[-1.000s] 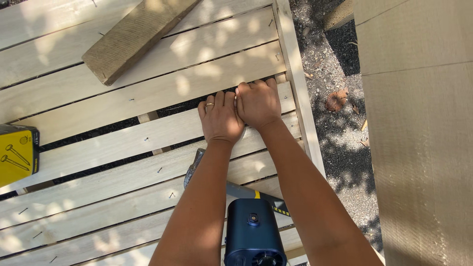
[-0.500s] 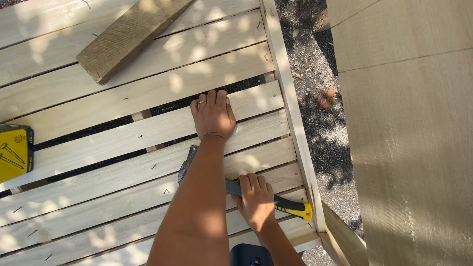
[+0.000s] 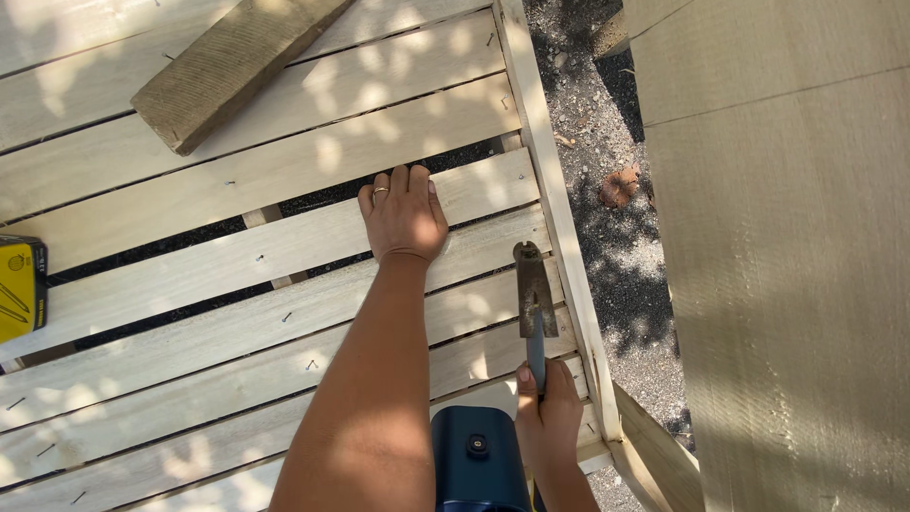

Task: The person hammers nails into the slatted wooden frame of a bench or bed outdoors. They take nails from a small cardboard box of common nails, position each nail on a wood slat, and drive it in with a claw hammer, at times steadying the slat by hand or using a wood block, then move to the next nail across the frame.

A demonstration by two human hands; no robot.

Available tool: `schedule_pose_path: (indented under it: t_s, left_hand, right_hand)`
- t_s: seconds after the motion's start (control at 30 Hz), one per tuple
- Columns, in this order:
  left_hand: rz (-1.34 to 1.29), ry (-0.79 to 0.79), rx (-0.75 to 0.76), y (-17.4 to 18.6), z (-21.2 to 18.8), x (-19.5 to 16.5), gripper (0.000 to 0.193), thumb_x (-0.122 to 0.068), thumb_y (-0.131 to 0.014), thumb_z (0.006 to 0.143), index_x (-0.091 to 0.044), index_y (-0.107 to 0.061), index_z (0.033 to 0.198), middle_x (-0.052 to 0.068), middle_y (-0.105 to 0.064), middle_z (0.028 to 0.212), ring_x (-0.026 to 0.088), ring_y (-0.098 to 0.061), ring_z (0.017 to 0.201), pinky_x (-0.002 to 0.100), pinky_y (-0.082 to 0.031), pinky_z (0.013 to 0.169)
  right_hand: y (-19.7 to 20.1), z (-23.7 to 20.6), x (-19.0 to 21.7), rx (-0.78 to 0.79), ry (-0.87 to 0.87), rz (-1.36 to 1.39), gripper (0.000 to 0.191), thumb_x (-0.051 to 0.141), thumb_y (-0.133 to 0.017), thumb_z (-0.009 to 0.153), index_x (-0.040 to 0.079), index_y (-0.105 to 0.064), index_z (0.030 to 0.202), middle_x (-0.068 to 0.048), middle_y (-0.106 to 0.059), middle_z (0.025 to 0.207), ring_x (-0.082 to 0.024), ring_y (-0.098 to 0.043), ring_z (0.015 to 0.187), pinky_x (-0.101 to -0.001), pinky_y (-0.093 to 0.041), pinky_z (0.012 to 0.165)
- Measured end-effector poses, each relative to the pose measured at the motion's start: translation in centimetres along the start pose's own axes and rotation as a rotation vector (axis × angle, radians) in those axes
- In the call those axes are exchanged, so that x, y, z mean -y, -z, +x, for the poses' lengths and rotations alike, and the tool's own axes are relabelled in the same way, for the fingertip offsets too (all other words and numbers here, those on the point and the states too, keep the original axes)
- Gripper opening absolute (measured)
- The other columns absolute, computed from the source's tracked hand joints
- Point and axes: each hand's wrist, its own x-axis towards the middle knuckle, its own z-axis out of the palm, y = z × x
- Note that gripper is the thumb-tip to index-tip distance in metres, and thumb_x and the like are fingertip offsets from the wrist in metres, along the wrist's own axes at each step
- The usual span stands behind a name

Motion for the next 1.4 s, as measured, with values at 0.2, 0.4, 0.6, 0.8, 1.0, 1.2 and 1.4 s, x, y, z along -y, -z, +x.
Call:
schedule_pose_path:
  t_s: [0.2,0.4,0.6,0.8,1.0,1.2,1.4]
  left_hand:
    - [-0.025,-0.003,-0.024,0.1,0.1,0.0,0.013,-0.024,-0.052,0.100,-0.018,-0.061,0.107,0.005,-0.061,0.105,0.026,-0.055,0.105,0.048,-0.034,0.101]
    - [-0.023,-0.006,-0.021,0.1,0.3,0.0,0.011,-0.024,-0.054,0.098,-0.018,-0.060,0.105,0.004,-0.060,0.104,0.026,-0.056,0.107,0.047,-0.034,0.102]
    - [-0.020,0.025,0.052,0.1,0.4,0.0,0.010,-0.024,-0.056,0.097,-0.018,-0.058,0.105,0.004,-0.059,0.104,0.025,-0.055,0.107,0.046,-0.034,0.104]
    - [-0.050,-0.008,0.001,0.0,0.7,0.1,0.011,-0.022,-0.058,0.094,-0.018,-0.057,0.104,0.005,-0.058,0.104,0.026,-0.054,0.105,0.047,-0.034,0.101]
    - [-0.040,0.001,0.019,-0.1,0.6,0.1,0.013,-0.023,-0.058,0.095,-0.016,-0.057,0.105,0.005,-0.059,0.105,0.027,-0.054,0.107,0.047,-0.035,0.102]
    - [-0.057,0.002,-0.008,0.0,0.9,0.1,0.009,-0.023,-0.058,0.097,-0.017,-0.057,0.103,0.005,-0.060,0.108,0.027,-0.055,0.109,0.049,-0.034,0.104]
    - [-0.042,0.011,0.020,-0.2,0.9,0.2,0.013,-0.023,-0.058,0.094,-0.016,-0.057,0.104,0.005,-0.060,0.105,0.028,-0.055,0.110,0.048,-0.034,0.103]
  right_hand:
    - [1.4,6.1,3.4,-0.086,-0.002,0.350,0.041,0.039,-0.047,0.106,0.000,-0.056,0.116,-0.008,-0.060,0.064,-0.018,-0.058,0.051,-0.0338,-0.046,0.047]
    - [0.9,9.0,5.2,-0.049,0.006,-0.067,0.036,0.034,-0.049,0.107,0.002,-0.056,0.121,-0.011,-0.063,0.066,-0.027,-0.064,0.056,-0.0378,-0.048,0.051]
    - [1.4,8.3,5.2,-0.176,0.100,0.165,0.033,0.032,-0.050,0.108,0.000,-0.053,0.111,-0.010,-0.063,0.065,-0.025,-0.068,0.054,-0.0358,-0.051,0.050]
    - [1.1,10.1,5.6,-0.083,-0.020,-0.044,0.029,0.030,-0.053,0.109,0.001,-0.055,0.110,-0.012,-0.062,0.064,-0.029,-0.065,0.057,-0.0383,-0.048,0.051]
    - [2.0,8.8,4.9,-0.207,0.134,0.215,0.031,0.030,-0.051,0.108,-0.001,-0.052,0.108,-0.012,-0.064,0.069,-0.030,-0.068,0.058,-0.0383,-0.052,0.051]
    - [1.5,10.4,5.9,-0.091,-0.025,-0.041,0.033,0.032,-0.052,0.110,0.000,-0.053,0.103,-0.013,-0.061,0.063,-0.031,-0.065,0.055,-0.0404,-0.049,0.052]
    - [3.0,7.8,6.7,-0.183,0.024,0.226,0.036,0.035,-0.050,0.107,0.000,-0.052,0.101,-0.010,-0.060,0.061,-0.024,-0.065,0.052,-0.0362,-0.049,0.047]
